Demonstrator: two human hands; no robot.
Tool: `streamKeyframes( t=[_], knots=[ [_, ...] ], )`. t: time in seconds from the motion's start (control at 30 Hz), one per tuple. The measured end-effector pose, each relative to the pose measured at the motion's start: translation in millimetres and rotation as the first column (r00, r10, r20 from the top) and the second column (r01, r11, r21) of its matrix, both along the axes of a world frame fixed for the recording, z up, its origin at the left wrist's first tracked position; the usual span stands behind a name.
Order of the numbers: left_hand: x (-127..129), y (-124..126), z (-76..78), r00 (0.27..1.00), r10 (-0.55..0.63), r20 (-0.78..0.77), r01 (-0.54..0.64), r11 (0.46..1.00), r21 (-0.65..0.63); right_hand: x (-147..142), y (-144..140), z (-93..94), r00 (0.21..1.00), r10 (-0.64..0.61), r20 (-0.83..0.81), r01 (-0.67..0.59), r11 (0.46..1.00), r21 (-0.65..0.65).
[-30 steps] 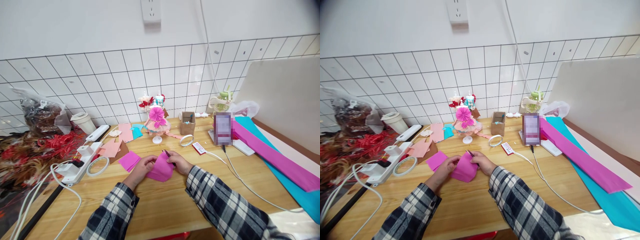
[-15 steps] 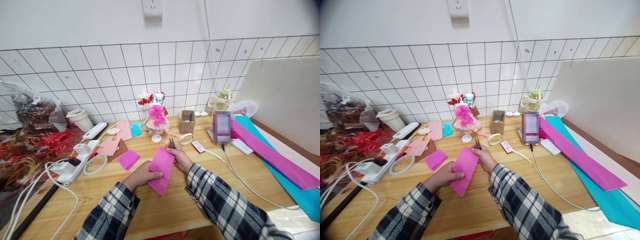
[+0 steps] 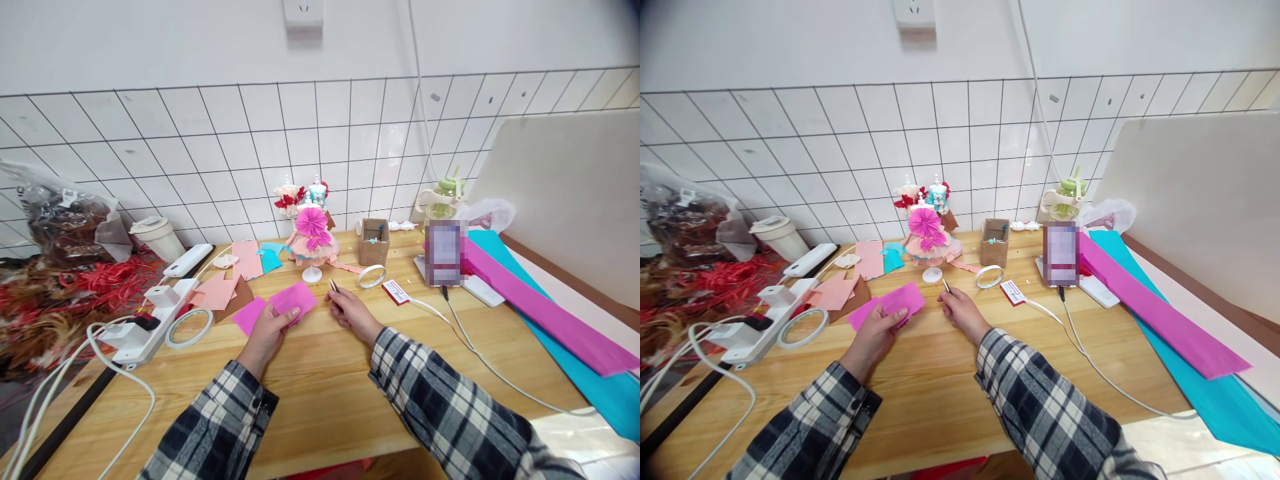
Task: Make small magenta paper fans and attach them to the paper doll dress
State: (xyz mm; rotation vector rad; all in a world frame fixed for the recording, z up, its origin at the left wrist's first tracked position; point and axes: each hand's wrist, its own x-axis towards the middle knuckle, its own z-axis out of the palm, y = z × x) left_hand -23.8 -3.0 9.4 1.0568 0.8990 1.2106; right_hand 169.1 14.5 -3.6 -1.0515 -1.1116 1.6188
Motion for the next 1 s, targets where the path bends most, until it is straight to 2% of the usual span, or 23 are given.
streamKeyframes(
  t=[0.1, 0.23, 0.43, 0.63, 0.77, 1.0],
  knots=[
    [-2.9, 3.5, -2.5, 0.991, 0.116, -0.059, -0.113, 0.992, 0.054, -2.5, -3.2, 0.5, 0.998, 0.069, -0.001, -0.069, 0.996, 0.05],
    [-3.5, 3.8, -3.2, 0.981, 0.169, -0.1, -0.157, 0.981, 0.114, -7.4, -8.2, 0.7, 0.99, 0.138, -0.019, -0.137, 0.99, 0.036],
    [-3.8, 3.2, -2.3, 0.971, 0.178, -0.162, -0.155, 0.977, 0.144, -15.8, -15.9, -0.4, 0.949, 0.279, 0.144, -0.301, 0.939, 0.167],
    [2.3, -3.9, 3.0, 0.921, 0.148, -0.361, -0.074, 0.975, 0.212, -18.6, -21.6, -3.0, 0.911, 0.375, 0.17, -0.399, 0.906, 0.141],
    [3.4, -7.0, 3.3, 0.915, 0.112, -0.388, -0.025, 0.975, 0.221, -18.8, -21.6, -5.6, 0.896, 0.39, 0.213, -0.423, 0.895, 0.141],
    [-2.6, -2.8, -2.5, 0.912, 0.177, -0.371, -0.082, 0.963, 0.257, -17.1, -21.5, -4.8, 0.89, 0.416, 0.185, -0.444, 0.882, 0.155]
  ],
)
